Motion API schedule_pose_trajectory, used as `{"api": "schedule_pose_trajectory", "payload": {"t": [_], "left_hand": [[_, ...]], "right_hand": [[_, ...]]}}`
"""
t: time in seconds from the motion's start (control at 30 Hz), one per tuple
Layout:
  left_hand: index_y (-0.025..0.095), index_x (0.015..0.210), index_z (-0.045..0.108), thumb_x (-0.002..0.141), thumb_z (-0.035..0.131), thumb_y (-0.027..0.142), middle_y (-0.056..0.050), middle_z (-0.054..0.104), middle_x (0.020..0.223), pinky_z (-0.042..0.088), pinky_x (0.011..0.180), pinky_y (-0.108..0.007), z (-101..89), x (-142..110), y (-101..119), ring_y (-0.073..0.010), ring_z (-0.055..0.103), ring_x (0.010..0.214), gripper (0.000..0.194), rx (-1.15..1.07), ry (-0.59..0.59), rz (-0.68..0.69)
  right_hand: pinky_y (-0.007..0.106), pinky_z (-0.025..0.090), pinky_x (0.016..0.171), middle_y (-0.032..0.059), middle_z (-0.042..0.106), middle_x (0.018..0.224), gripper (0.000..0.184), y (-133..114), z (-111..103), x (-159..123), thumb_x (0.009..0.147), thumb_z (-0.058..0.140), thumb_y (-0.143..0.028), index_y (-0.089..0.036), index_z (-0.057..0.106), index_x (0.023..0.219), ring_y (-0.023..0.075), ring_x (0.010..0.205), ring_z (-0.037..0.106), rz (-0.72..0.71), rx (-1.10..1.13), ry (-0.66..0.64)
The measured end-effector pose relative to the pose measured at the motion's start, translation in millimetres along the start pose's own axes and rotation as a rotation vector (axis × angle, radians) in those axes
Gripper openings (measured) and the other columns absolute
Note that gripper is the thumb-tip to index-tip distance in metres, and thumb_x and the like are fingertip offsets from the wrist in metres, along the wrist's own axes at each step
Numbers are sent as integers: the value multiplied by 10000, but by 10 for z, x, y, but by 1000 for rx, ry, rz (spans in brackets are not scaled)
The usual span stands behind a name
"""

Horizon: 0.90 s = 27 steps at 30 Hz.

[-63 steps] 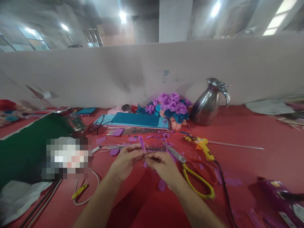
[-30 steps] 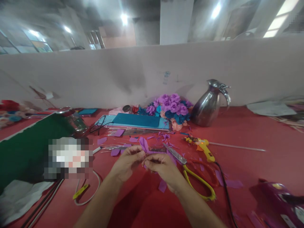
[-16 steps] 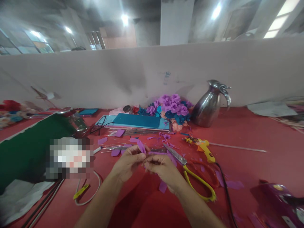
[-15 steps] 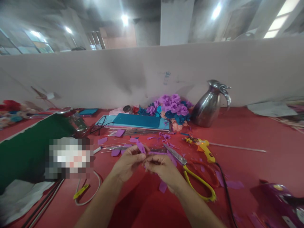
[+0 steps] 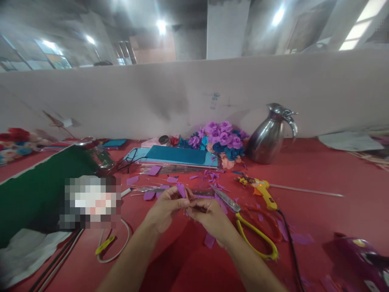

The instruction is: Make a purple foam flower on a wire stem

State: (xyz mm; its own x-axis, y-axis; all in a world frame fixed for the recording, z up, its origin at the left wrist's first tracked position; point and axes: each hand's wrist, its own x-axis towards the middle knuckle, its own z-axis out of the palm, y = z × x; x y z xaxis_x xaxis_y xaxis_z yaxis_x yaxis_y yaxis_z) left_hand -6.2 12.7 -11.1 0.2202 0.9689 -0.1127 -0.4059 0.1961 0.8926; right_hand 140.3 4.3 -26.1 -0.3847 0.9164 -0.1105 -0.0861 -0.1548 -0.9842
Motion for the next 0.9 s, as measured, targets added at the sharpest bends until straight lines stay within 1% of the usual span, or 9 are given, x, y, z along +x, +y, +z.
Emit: {"api": "schedule_pose_trajectory", "payload": {"t": [0.07, 0.23, 0.3, 0.37, 0.53, 0.63, 0.7, 0.8, 0.9], "left_hand": [[149, 660, 691, 503, 840, 178, 4, 640, 645, 406, 546, -206, -5, 2, -9, -94, 542, 576, 219, 11, -3, 0], [147, 641, 714, 615, 791, 230, -9, 630, 620, 389, 545, -217, -36, 18, -63, -93, 518, 565, 116, 102, -2, 40], [143, 516, 667, 602, 795, 209, -16, 633, 622, 402, 567, -225, -40, 26, -91, -102, 538, 587, 167, 104, 9, 85], [146, 473, 640, 587, 800, 205, -15, 631, 605, 413, 578, -235, -29, 30, -116, -111, 549, 587, 205, 82, 26, 113], [147, 406, 569, 492, 835, 205, -5, 608, 550, 404, 558, -240, 42, 30, -164, -109, 531, 544, 286, 41, 153, 130], [142, 476, 637, 504, 837, 250, -5, 607, 559, 395, 552, -237, 52, 30, -169, -104, 519, 536, 229, 55, 174, 111], [137, 573, 704, 534, 827, 269, -10, 616, 572, 402, 573, -238, 33, 28, -156, -103, 519, 545, 184, 65, 115, 79], [137, 706, 758, 582, 806, 287, -41, 660, 637, 432, 664, -259, -15, 28, -131, -135, 568, 635, 201, 74, 32, 81], [140, 708, 764, 608, 795, 320, -72, 690, 713, 441, 738, -282, -49, 35, -127, -169, 599, 735, 208, 101, 51, 120]], "right_hand": [[283, 399, 641, -21, 614, 613, 170, -10, 10, 3, 654, 719, -386, -216, 728, 662, 141, 612, 501, -5, -16, 2], [291, 425, 656, -8, 644, 645, 197, 42, -2, 38, 688, 674, -401, -210, 718, 669, 159, 637, 540, -62, -97, 19], [288, 426, 634, -10, 636, 618, 196, 82, -17, 61, 710, 645, -381, -207, 704, 640, 160, 614, 539, -88, -144, 8], [295, 440, 636, -7, 648, 623, 176, 125, -24, 80, 715, 633, -356, -209, 704, 648, 173, 624, 558, -125, -179, 14], [309, 473, 624, 12, 681, 655, 188, 231, 2, 87, 741, 596, -334, -211, 708, 653, 208, 653, 593, -251, -323, 163], [304, 470, 601, 12, 680, 637, 200, 264, 5, 92, 737, 583, -332, -214, 710, 638, 206, 624, 592, -254, -342, 205], [311, 478, 627, 15, 693, 654, 196, 261, -5, 106, 724, 594, -349, -216, 723, 659, 206, 631, 602, -223, -294, 190], [314, 478, 674, 19, 704, 685, 218, 240, -23, 131, 726, 616, -388, -211, 741, 702, 200, 661, 608, -187, -233, 145], [305, 467, 683, 21, 702, 700, 256, 239, -24, 149, 724, 643, -434, -200, 745, 723, 192, 684, 599, -199, -206, 123]]}}
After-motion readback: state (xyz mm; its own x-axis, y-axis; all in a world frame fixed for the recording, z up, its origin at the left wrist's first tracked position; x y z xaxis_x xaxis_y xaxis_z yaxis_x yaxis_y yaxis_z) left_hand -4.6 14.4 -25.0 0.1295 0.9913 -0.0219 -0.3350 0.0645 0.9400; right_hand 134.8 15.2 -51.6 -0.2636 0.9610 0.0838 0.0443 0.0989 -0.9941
